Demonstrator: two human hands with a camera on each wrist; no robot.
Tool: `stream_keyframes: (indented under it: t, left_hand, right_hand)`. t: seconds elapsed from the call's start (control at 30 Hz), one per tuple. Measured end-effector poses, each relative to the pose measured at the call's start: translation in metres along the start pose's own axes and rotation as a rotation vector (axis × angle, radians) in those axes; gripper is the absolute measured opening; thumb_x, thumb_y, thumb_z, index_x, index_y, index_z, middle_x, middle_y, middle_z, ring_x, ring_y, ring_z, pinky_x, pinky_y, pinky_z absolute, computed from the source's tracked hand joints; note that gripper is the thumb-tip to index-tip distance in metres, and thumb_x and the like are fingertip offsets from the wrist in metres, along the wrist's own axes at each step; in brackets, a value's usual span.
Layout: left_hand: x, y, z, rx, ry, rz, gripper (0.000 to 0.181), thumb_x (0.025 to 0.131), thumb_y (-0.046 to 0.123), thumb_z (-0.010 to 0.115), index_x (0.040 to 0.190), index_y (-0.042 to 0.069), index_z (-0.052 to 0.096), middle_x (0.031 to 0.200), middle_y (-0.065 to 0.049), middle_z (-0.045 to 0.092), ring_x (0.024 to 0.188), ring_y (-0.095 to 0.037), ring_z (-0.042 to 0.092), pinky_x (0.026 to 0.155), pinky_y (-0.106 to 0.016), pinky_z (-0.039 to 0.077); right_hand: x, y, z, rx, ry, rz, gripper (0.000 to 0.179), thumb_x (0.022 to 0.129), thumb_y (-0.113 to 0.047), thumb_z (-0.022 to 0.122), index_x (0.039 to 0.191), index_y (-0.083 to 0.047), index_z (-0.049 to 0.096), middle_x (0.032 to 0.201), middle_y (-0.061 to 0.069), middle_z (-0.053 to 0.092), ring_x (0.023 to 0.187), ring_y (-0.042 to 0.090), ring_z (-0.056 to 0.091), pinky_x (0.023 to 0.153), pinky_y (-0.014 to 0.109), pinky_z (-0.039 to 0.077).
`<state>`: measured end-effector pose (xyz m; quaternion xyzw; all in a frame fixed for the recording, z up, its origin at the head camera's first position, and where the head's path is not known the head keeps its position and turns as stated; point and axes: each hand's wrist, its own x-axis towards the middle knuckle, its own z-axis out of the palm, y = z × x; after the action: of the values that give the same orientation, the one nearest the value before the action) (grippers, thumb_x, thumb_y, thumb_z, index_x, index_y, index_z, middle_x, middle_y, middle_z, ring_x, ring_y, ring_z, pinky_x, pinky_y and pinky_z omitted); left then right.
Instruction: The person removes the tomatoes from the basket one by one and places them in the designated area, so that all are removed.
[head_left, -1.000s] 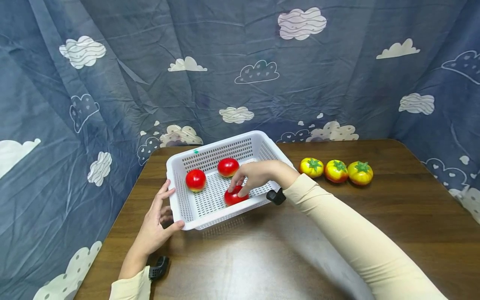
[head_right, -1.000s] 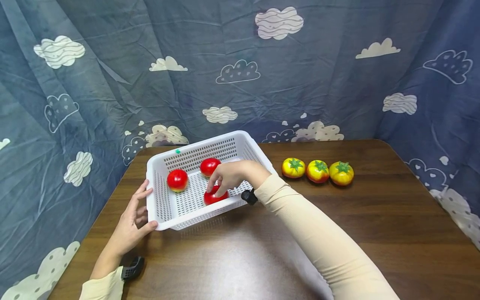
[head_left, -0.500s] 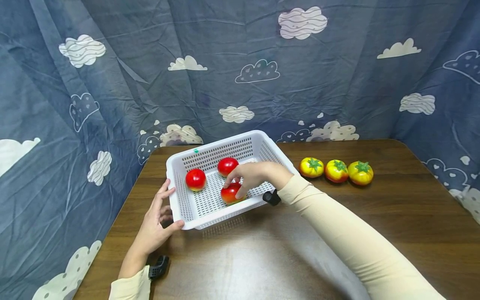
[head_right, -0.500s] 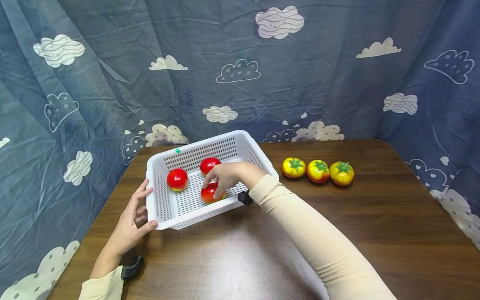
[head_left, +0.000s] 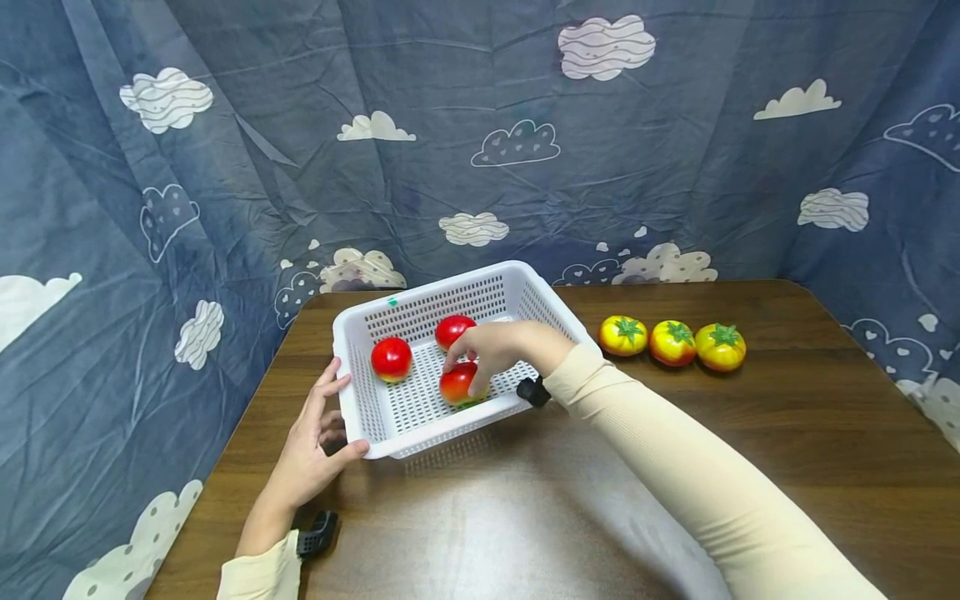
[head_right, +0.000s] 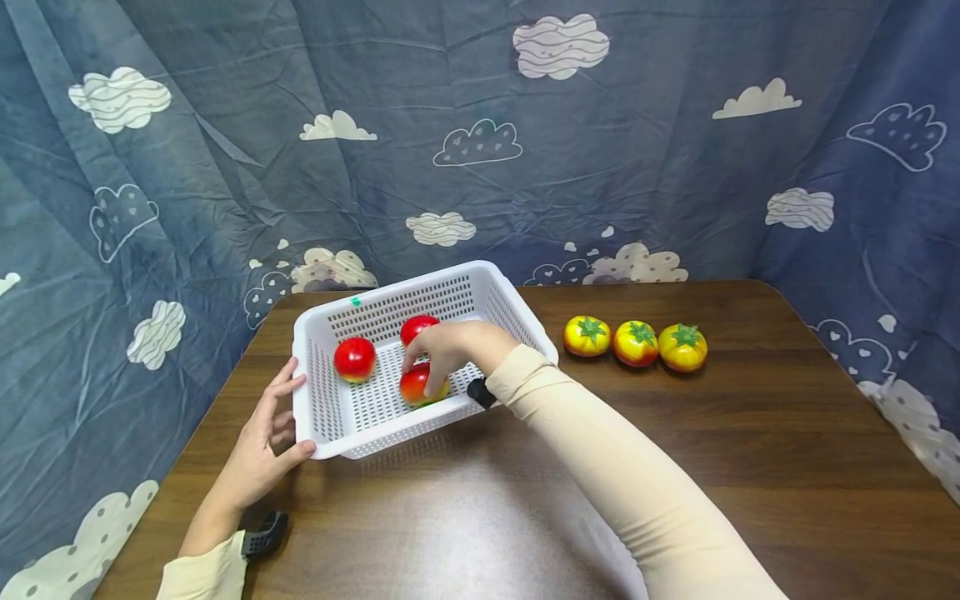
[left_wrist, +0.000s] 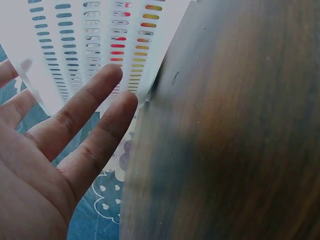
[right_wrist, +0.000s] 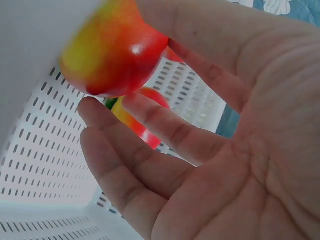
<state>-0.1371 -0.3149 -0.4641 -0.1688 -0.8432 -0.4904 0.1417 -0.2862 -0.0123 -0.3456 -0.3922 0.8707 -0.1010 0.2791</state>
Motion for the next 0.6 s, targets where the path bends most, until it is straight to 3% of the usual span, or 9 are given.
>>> stream_keyframes:
  t: [0.6]
  left_hand:
    - [0.0008, 0.0009, -0.0007, 0.0, -0.005, -0.007, 0.093, 0.081, 0.01, 0.088, 0.161, 0.008, 0.04, 0.18, -0.009, 0.021, 0.108, -0.002, 0.07, 0.082, -0.027, 0.062]
  right_hand:
    - [0.0083, -0.0051, -0.0039, -0.111, -0.027, 0.035, 0.065, 0.091, -0.019, 0.083, 0.152, -0.024, 0.06, 0.153, 0.011, 0.06, 0.138, 0.03, 0.055, 0.121, 0.044, 0.044]
